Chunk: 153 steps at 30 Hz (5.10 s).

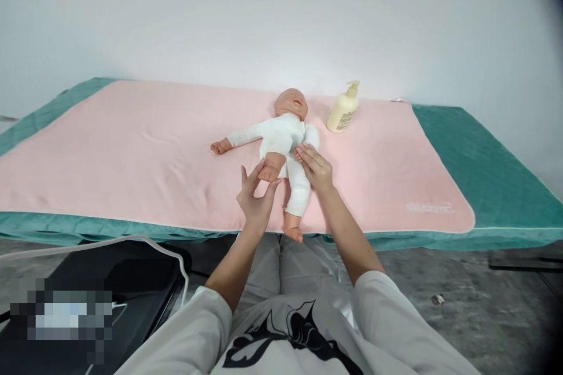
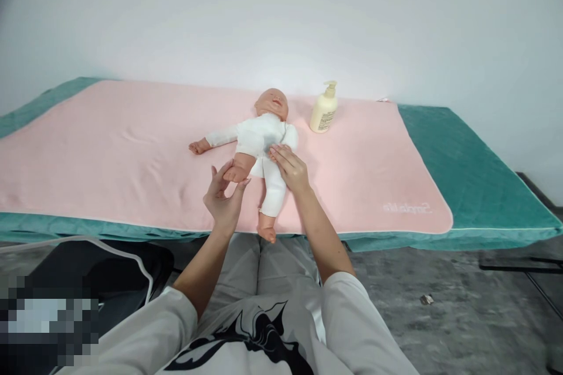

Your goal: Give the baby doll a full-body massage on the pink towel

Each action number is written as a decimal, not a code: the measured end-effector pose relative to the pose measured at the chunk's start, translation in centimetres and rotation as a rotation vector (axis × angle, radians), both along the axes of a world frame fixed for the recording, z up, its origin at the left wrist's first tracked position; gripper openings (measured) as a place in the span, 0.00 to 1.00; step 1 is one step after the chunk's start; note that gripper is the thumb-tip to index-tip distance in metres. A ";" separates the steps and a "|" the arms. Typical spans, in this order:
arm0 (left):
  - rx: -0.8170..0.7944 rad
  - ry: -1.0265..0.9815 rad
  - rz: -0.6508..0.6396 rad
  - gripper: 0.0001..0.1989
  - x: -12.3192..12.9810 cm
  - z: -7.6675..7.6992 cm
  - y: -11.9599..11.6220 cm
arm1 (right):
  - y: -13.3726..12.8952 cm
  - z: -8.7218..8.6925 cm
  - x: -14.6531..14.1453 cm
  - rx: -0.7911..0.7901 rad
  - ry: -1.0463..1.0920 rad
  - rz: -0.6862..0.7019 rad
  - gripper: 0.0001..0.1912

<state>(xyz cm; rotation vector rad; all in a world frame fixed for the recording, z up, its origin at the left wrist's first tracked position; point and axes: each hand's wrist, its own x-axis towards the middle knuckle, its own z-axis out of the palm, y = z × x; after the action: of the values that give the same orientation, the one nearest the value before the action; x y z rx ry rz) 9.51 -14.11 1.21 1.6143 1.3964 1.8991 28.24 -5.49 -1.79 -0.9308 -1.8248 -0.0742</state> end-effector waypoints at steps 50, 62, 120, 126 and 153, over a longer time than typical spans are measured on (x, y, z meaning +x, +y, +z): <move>-0.199 0.128 0.125 0.24 -5.9 -8.1 -11.2 | 0.6 -1.3 4.9 -0.103 0.677 -0.577 0.28; 0.051 0.102 0.061 0.21 -3.9 -2.8 -6.0 | -0.7 -0.2 1.2 0.134 0.134 -0.241 0.15; -0.155 0.376 0.118 0.26 -7.0 -9.2 -11.0 | -0.1 -1.0 5.0 -0.353 1.020 -0.650 0.17; -0.029 0.225 0.152 0.26 -6.7 -9.0 -10.6 | 0.1 -0.9 4.2 -0.168 0.988 -0.560 0.23; 0.082 0.110 -0.020 0.22 -0.7 1.0 0.7 | -0.5 -0.5 1.3 -0.094 0.129 0.078 0.16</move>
<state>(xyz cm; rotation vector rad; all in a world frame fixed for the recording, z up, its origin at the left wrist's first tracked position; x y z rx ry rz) 8.83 -13.38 2.17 1.7894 1.3551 1.9058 29.54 -5.95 -2.28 -0.9078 -1.7542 0.1183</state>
